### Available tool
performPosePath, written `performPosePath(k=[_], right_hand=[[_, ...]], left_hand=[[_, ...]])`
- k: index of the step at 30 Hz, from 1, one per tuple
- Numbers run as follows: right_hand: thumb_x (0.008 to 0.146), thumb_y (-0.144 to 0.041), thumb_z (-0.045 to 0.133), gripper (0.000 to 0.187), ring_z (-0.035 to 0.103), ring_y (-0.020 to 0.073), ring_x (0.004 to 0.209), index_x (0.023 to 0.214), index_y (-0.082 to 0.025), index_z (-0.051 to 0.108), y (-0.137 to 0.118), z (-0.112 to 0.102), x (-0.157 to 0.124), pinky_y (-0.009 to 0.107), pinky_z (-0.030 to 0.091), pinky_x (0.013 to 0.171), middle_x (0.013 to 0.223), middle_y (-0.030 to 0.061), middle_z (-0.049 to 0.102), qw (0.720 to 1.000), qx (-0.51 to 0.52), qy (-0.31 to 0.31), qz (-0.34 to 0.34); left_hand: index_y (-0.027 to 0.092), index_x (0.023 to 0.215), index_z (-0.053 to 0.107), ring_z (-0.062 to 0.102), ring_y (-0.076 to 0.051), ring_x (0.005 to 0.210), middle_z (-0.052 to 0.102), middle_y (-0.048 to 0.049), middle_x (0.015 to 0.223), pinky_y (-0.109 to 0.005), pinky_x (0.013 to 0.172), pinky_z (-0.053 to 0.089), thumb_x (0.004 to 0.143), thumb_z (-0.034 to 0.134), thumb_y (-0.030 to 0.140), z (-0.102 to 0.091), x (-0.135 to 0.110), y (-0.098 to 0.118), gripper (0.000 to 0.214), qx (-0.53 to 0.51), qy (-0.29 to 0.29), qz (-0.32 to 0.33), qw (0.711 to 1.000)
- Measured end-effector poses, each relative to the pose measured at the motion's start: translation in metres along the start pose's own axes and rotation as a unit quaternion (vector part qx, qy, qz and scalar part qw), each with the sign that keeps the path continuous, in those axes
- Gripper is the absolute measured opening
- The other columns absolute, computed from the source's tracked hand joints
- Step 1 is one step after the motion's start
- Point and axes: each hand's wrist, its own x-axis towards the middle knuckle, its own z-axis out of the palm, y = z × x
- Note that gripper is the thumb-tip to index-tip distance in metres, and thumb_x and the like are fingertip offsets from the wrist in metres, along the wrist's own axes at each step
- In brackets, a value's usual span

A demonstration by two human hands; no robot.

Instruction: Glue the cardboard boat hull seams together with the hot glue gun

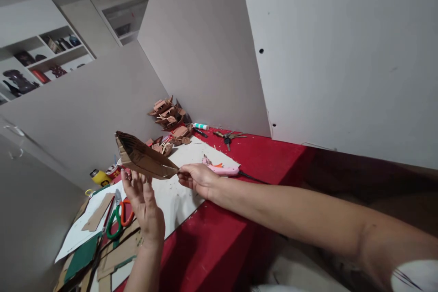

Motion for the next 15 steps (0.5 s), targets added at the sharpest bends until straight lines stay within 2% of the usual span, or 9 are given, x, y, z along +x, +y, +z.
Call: performPosePath(k=[2,7,15], right_hand=[[0.074,0.002,0.050,0.019,0.051,0.0052,0.040,0.062,-0.012,0.052,0.002,0.004,-0.008,0.015,0.050,0.043,0.048,-0.0013,0.054,0.999,0.002,0.013,0.035],[0.075,0.003,0.048,0.020,0.051,0.0058,0.042,0.062,-0.011,0.053,0.010,0.011,-0.027,0.015,0.050,0.044,0.047,-0.0009,0.055,0.997,0.001,0.009,0.076],[0.078,0.002,0.046,0.019,0.052,0.0067,0.042,0.065,-0.011,0.053,0.020,0.008,-0.042,0.016,0.049,0.042,0.049,-0.0005,0.055,0.994,-0.011,-0.006,0.111]], left_hand=[[0.034,0.148,0.016,0.039,-0.020,0.135,0.033,-0.0080,0.151,-0.035,0.108,0.035,0.092,0.046,0.043,0.001,0.000,-0.001,0.064,0.011,-0.006,0.009,1.000],[0.025,0.143,0.034,0.044,-0.024,0.131,0.043,-0.0110,0.144,-0.033,0.102,0.040,0.088,0.051,0.046,-0.004,0.006,-0.011,0.061,-0.011,0.015,0.050,0.999],[0.028,0.144,0.031,0.057,-0.019,0.118,0.059,-0.0083,0.130,-0.029,0.097,0.045,0.092,0.044,0.046,-0.004,0.002,-0.002,0.056,-0.026,-0.021,0.038,0.999]])
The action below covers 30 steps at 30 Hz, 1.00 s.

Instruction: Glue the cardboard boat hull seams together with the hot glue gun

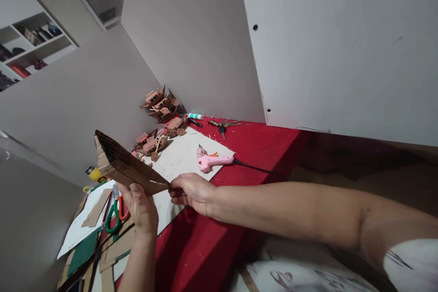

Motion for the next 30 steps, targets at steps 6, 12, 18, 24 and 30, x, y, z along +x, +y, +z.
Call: performPosePath(k=[6,12,18,24,30], right_hand=[[0.080,-0.001,0.047,0.018,0.055,0.0067,0.044,0.066,-0.011,0.053,0.001,-0.004,-0.009,0.016,0.048,0.042,0.051,-0.0005,0.056,1.000,-0.004,-0.021,-0.009],[0.081,-0.004,0.050,0.016,0.057,0.0076,0.046,0.067,-0.010,0.055,0.006,-0.009,-0.009,0.017,0.048,0.042,0.058,0.0020,0.061,0.997,-0.029,-0.053,-0.051],[0.081,-0.011,0.055,0.008,0.058,0.0083,0.048,0.074,-0.014,0.055,-0.003,-0.017,-0.008,0.017,0.047,0.041,0.062,-0.0004,0.061,0.992,-0.044,-0.029,-0.117],[0.082,-0.014,0.056,0.003,0.058,0.0081,0.053,0.079,-0.014,0.056,-0.019,-0.022,-0.010,0.018,0.049,0.044,0.067,0.0000,0.061,0.985,-0.059,-0.025,-0.163],[0.083,-0.017,0.056,0.007,0.059,0.0087,0.055,0.078,-0.013,0.057,-0.023,-0.024,-0.013,0.018,0.049,0.045,0.071,0.0022,0.061,0.985,-0.085,-0.034,-0.148]], left_hand=[[0.027,0.139,0.038,0.064,-0.020,0.107,0.066,-0.0070,0.115,-0.030,0.085,0.051,0.091,0.041,0.051,0.004,0.001,0.002,0.054,-0.017,0.043,-0.026,0.999],[0.028,0.119,0.057,0.064,-0.016,0.103,0.066,-0.0014,0.114,-0.027,0.084,0.053,0.088,0.048,0.052,0.009,0.013,0.005,0.040,-0.100,0.137,-0.146,0.975],[0.024,0.108,0.064,0.067,-0.015,0.077,0.069,-0.0038,0.101,-0.031,0.071,0.057,0.087,0.048,0.056,0.005,0.023,-0.003,0.042,-0.175,0.165,-0.320,0.916],[0.022,0.109,0.063,0.069,-0.016,0.066,0.069,-0.0030,0.079,-0.029,0.061,0.057,0.091,0.042,0.052,0.006,0.022,0.001,0.040,-0.237,0.109,-0.396,0.880],[0.024,0.111,0.063,0.070,-0.020,0.080,0.071,-0.0039,0.094,-0.035,0.073,0.058,0.085,0.055,0.049,0.005,0.021,0.007,0.038,-0.254,0.083,-0.353,0.897]])
